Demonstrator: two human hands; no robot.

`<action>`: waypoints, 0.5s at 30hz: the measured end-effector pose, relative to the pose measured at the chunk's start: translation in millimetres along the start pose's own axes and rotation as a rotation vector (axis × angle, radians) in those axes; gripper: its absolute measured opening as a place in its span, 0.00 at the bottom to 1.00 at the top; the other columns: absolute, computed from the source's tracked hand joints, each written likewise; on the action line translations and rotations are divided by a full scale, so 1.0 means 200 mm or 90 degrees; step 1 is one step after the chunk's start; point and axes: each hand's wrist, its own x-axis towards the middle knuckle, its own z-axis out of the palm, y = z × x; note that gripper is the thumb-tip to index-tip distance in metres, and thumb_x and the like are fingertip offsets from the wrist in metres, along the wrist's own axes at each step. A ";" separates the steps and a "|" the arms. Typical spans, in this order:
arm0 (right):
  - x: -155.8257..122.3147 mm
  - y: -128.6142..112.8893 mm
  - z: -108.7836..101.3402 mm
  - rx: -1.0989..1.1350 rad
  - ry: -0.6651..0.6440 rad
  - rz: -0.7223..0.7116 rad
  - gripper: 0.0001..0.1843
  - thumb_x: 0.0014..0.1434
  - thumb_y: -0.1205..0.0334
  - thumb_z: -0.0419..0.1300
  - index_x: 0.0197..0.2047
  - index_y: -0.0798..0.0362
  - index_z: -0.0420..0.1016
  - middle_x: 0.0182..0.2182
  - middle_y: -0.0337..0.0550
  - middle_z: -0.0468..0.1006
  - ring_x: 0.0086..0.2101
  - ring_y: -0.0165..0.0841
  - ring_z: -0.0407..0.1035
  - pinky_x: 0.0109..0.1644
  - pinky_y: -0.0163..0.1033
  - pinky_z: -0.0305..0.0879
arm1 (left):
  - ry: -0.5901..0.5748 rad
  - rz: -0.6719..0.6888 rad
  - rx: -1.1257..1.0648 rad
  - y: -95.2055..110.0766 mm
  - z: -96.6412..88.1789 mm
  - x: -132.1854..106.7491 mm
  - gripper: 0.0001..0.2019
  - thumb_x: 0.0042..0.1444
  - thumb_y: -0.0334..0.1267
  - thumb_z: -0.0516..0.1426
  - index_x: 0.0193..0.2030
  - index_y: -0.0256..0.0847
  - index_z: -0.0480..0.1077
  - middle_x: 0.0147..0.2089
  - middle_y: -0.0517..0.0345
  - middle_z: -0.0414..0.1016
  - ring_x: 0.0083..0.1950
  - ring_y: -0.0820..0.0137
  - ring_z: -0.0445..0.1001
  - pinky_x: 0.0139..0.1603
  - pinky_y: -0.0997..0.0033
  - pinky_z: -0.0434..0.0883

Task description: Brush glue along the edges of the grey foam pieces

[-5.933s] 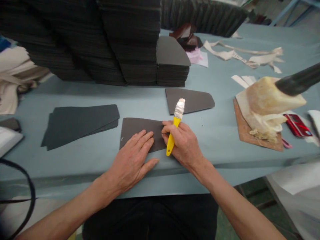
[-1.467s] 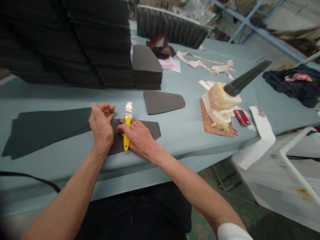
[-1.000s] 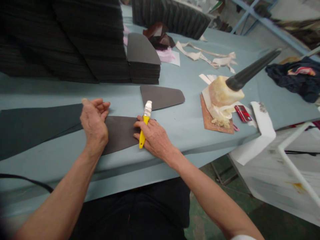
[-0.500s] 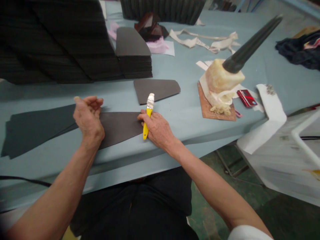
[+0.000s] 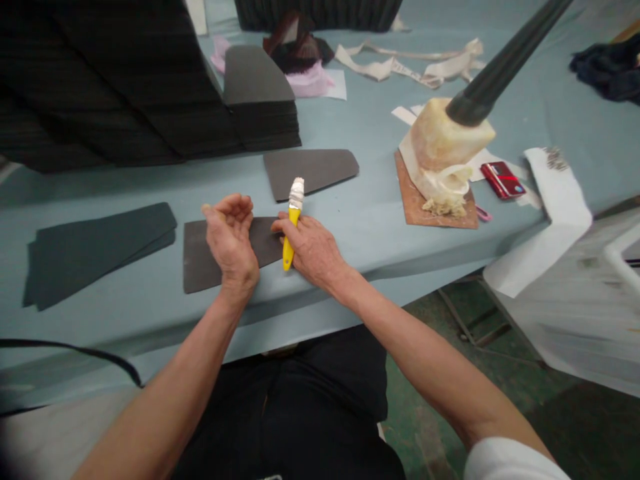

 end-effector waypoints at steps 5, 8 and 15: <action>0.00 0.00 0.00 0.008 0.010 -0.003 0.15 0.72 0.70 0.55 0.58 0.52 0.75 0.68 0.54 0.77 0.63 0.47 0.75 0.69 0.56 0.71 | 0.039 -0.025 -0.013 0.04 -0.21 0.10 0.30 0.71 0.69 0.48 0.45 0.44 0.76 0.49 0.50 0.83 0.55 0.61 0.82 0.65 0.55 0.75; 0.00 0.00 0.00 0.008 0.003 -0.003 0.15 0.72 0.70 0.55 0.58 0.52 0.75 0.68 0.54 0.77 0.63 0.48 0.75 0.68 0.56 0.72 | 0.044 -0.032 0.000 0.09 -0.38 0.17 0.29 0.71 0.69 0.48 0.43 0.48 0.77 0.48 0.54 0.84 0.54 0.62 0.82 0.64 0.54 0.76; -0.01 0.00 -0.04 -0.032 -0.018 -0.012 0.15 0.73 0.69 0.55 0.59 0.51 0.75 0.69 0.53 0.77 0.61 0.47 0.76 0.66 0.55 0.73 | -0.021 0.012 0.158 0.09 -0.46 0.17 0.31 0.70 0.68 0.49 0.48 0.42 0.78 0.50 0.48 0.83 0.52 0.62 0.83 0.59 0.58 0.79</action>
